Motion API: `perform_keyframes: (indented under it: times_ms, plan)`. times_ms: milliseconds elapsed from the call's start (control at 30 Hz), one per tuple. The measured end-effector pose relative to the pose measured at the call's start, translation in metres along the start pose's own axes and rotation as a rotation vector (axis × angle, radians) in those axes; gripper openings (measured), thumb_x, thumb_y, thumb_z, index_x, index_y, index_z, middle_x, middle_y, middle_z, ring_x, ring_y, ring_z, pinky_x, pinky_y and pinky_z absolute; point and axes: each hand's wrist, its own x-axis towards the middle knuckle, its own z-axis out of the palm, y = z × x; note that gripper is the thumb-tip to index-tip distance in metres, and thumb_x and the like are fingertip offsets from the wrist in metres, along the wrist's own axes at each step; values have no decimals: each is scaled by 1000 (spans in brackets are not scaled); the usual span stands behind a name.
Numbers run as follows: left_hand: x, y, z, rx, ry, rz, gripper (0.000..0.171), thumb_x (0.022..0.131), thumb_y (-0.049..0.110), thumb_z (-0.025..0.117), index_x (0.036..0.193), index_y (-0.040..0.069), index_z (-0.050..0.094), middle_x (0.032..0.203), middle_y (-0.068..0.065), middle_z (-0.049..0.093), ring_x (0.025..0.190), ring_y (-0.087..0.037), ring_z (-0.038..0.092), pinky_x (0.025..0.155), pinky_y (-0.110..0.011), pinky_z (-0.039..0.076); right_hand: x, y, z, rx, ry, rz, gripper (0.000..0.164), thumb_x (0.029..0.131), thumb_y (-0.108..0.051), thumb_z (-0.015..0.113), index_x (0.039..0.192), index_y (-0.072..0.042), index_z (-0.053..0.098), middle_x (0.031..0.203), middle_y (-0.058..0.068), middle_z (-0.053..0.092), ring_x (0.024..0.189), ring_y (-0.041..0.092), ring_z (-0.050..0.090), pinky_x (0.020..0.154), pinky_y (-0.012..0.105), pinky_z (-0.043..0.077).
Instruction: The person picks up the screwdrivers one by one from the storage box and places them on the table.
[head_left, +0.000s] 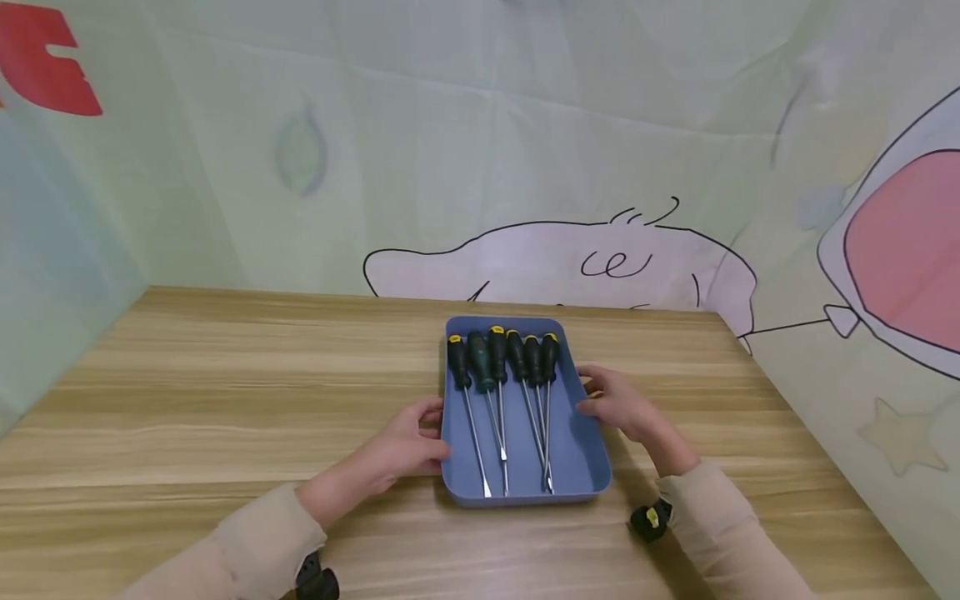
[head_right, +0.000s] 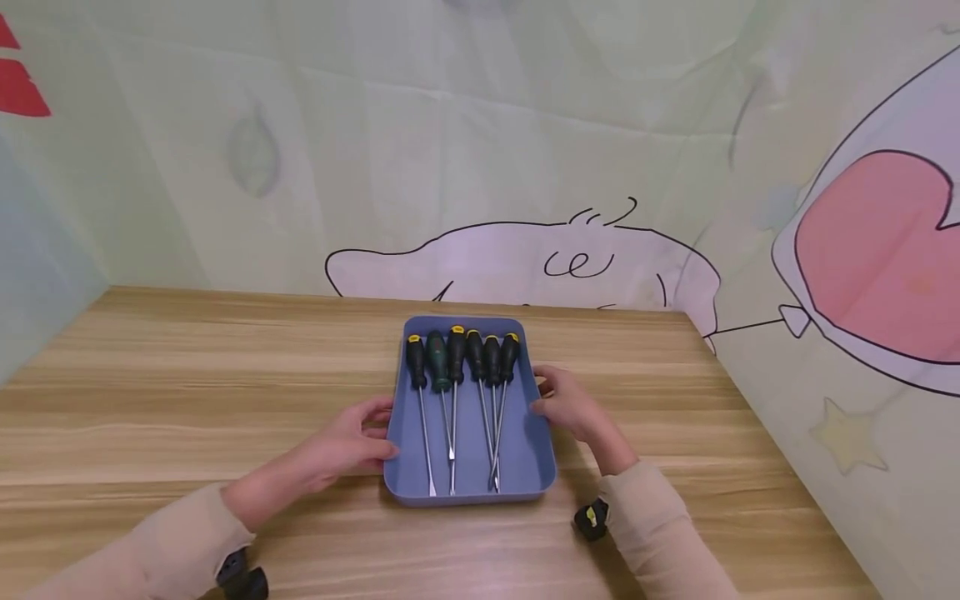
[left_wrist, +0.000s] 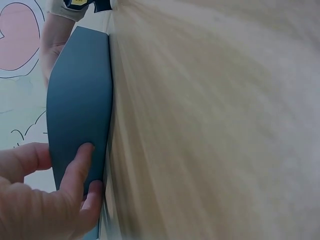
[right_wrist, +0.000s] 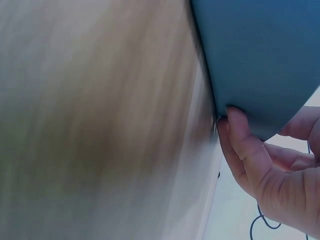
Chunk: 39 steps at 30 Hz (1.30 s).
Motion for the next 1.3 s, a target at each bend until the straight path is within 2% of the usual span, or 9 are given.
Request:
perform_keyframes:
  times_ms: [233,533,833,1300]
  plan:
    - [-5,0,-11,1,-26,13,70,75,-17,54,139,-9,28,130,-29,38,104,-34,51,75,-42,56,5,-4,7,-9,-1,-5,55,83,6,56,134,8,38,108,28,52,91,31,54,71,38,54]
    - [-8,-1,-21,15,-28,18,71,75,-17,54,139,-10,25,131,-31,37,105,-35,52,75,-41,56,8,-13,16,-24,8,0,55,82,6,56,134,8,39,107,27,53,90,30,54,69,37,54]
    - [-9,-2,-32,35,-35,25,72,74,-17,55,139,-13,22,131,-32,37,103,-32,53,76,-39,55,13,-17,24,10,-6,-25,55,82,7,55,135,9,38,105,27,53,88,29,55,69,37,54]
    - [-10,1,-34,28,-21,4,71,75,-18,54,139,-12,24,132,-32,36,104,-33,53,77,-39,55,15,-21,27,18,-13,-13,56,82,7,55,135,9,37,104,27,54,86,29,55,66,36,54]
